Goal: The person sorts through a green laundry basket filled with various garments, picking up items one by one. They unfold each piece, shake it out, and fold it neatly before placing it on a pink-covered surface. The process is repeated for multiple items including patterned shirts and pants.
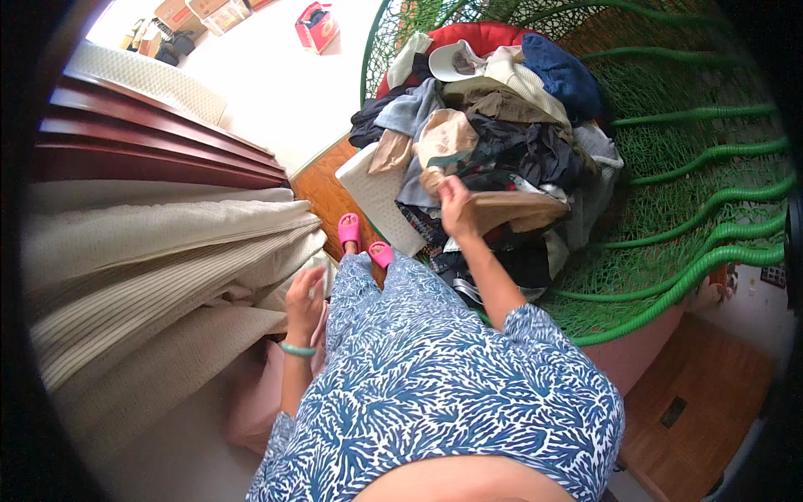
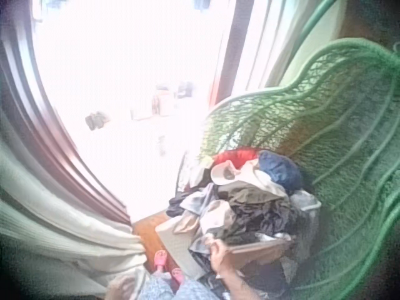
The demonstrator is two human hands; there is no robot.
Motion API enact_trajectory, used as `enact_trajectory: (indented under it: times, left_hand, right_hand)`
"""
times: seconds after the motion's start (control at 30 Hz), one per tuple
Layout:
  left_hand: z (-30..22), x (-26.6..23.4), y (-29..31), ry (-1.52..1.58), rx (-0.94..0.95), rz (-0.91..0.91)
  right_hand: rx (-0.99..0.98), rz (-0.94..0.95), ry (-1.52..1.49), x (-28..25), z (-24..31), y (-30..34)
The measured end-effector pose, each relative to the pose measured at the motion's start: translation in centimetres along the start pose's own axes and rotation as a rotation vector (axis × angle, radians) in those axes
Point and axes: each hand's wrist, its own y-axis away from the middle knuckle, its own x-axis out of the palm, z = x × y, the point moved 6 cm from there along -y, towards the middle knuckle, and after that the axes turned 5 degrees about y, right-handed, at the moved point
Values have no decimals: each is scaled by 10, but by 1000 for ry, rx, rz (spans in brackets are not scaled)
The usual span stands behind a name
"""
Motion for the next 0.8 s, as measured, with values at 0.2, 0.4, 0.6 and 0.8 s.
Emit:
enact_trajectory:
  times: [0.2,0.4,0.6,0.8]
  left_hand:
    - [-63,48,-111,278,321,166]
    - [-44,39,-166,21,77,601]
    - [-64,-13,-231,-59,243,575]
    - [-77,-18,-264,-82,369,720]
  right_hand:
    - [-104,402,-359,14,150,21]
    - [18,414,-344,0,149,-10]
    - [148,1037,-279,21,123,-9]
    - [341,790,-313,-48,117,-9]
